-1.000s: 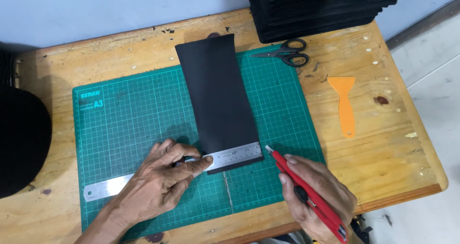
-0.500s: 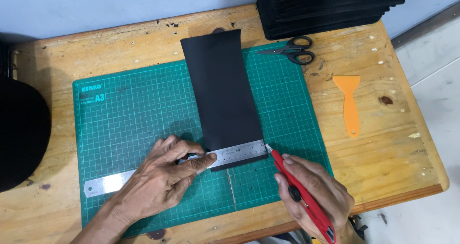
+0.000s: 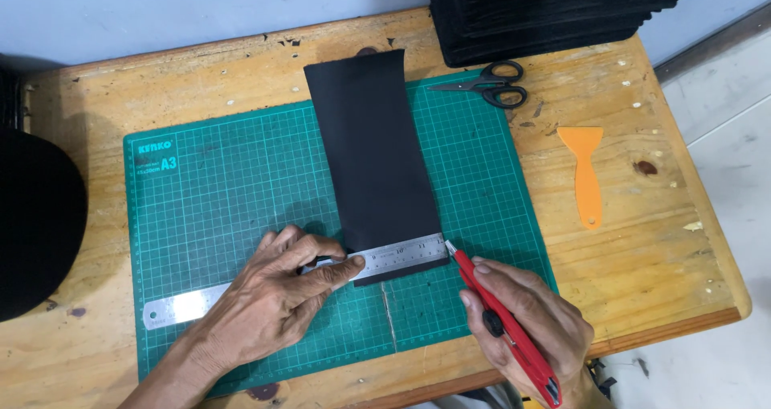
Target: The person measures and cuts a piece of black fabric on a green cutting mat using a metal ruler and a red utility knife. They align the ruler to mark straight lines and slice through the material to create rectangular pieces, repeating the process for multiple cuts.
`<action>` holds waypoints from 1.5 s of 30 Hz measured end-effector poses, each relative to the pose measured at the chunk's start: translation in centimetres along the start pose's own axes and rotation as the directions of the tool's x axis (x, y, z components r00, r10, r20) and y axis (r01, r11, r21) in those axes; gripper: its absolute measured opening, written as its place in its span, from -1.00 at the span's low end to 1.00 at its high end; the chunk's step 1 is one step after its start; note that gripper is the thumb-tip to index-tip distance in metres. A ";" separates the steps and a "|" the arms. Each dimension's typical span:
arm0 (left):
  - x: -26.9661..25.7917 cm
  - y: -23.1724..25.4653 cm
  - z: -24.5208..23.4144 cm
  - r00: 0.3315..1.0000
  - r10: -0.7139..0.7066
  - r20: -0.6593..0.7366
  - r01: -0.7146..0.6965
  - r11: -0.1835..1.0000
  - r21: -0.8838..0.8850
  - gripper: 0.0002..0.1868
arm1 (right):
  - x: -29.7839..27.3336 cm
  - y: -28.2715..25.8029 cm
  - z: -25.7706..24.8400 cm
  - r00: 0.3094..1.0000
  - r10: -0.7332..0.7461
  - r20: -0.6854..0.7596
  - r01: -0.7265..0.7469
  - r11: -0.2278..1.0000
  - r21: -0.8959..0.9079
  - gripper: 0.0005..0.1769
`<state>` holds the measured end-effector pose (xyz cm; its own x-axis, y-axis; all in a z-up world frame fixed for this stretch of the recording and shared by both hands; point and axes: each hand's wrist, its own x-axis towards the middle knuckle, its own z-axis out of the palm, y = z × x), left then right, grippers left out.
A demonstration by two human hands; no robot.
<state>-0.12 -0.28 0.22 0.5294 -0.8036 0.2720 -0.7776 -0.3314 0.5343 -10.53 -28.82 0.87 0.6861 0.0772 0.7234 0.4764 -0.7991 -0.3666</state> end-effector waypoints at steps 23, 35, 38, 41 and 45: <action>0.0 0.0 -0.3 0.999 -0.022 0.037 0.025 0.998 -0.065 -0.64 | 0.1 -0.2 -0.2 0.998 -0.051 0.044 0.051 0.999 0.006 -0.72; 0.0 0.0 -0.2 0.999 -0.029 0.044 0.030 0.999 -0.016 -0.62 | 0.0 -0.2 -0.2 0.998 -0.025 0.063 0.024 1.000 0.016 -0.69; -0.1 -0.1 -0.1 0.998 -0.037 0.053 0.038 0.999 -0.031 -0.63 | 0.1 -0.1 -0.2 0.998 -0.026 0.066 0.024 0.999 0.020 -0.69; -0.1 -0.1 -0.2 0.997 -0.039 0.067 0.041 0.999 -0.028 -0.62 | -0.8 0.2 0.0 0.998 0.031 0.049 -0.033 0.999 0.029 -0.71; -0.2 -0.1 -0.2 0.996 -0.050 0.074 0.054 0.998 -0.040 -0.59 | -0.4 -1.0 -0.3 0.954 0.289 -0.077 -0.289 0.957 0.001 -0.84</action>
<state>-0.12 0.02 0.25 0.5414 -0.8202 0.1848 -0.7339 -0.3538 0.5799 -11.47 -28.21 1.09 0.7502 -0.2026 0.6295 0.2581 -0.7868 -0.5607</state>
